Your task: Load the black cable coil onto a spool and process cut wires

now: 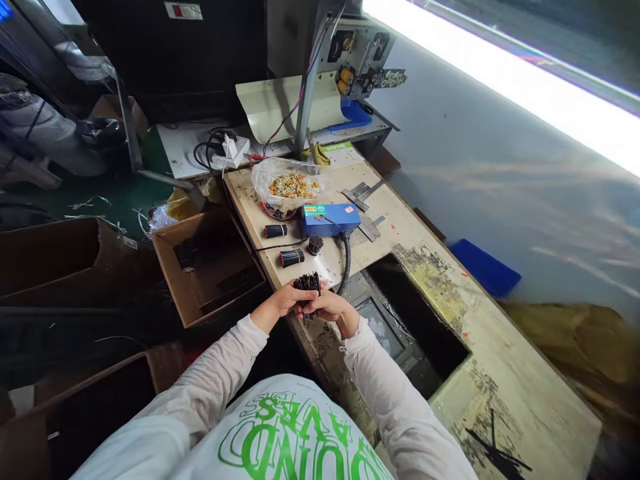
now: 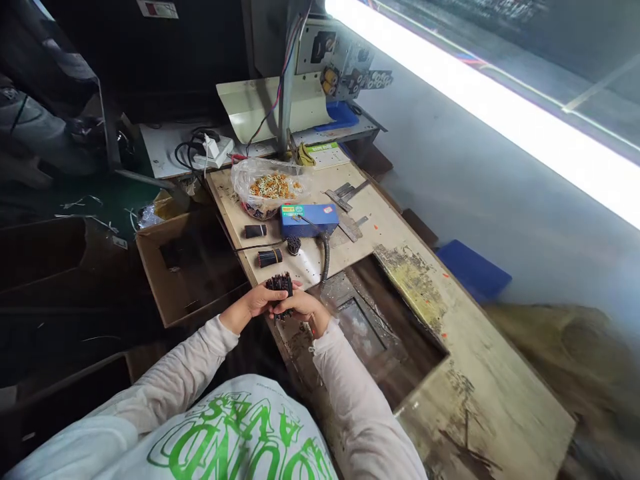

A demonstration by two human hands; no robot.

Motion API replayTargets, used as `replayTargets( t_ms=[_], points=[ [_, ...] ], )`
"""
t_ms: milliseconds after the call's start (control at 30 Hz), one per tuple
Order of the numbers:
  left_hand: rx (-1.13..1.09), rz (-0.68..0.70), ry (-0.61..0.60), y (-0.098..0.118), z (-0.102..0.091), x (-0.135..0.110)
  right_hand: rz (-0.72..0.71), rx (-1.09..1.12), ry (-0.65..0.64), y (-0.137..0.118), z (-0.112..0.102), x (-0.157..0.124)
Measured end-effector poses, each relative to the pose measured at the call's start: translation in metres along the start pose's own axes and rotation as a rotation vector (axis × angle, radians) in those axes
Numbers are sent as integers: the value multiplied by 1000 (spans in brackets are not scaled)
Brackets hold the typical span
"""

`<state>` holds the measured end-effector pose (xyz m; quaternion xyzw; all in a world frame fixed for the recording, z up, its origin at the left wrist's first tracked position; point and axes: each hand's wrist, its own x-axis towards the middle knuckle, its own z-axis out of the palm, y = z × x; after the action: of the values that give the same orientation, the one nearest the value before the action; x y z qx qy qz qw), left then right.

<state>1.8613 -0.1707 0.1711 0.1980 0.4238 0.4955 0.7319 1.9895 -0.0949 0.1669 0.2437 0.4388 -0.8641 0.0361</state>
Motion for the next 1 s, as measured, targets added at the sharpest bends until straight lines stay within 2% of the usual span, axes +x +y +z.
replayTargets(
  t_ms=[100, 300, 500, 667, 767, 1000],
  points=[
    [5, 34, 57, 0, 5, -1, 16, -2, 4, 0, -1, 1],
    [-29, 130, -5, -1, 8, -5, 40, 3, -25, 0, -2, 2],
    [-47, 142, 108, -7, 12, -5, 95, -30, -65, -6, 0, 4],
    [-220, 167, 148, -11, 13, -1, 106, -116, -57, -19, 3, 5],
    [-282, 154, 168, -12, 13, 1, 169, -225, -103, -29, 2, 4],
    [-476, 187, 131, -13, 19, 6, 240, -408, -59, -39, -5, 0]
  ],
)
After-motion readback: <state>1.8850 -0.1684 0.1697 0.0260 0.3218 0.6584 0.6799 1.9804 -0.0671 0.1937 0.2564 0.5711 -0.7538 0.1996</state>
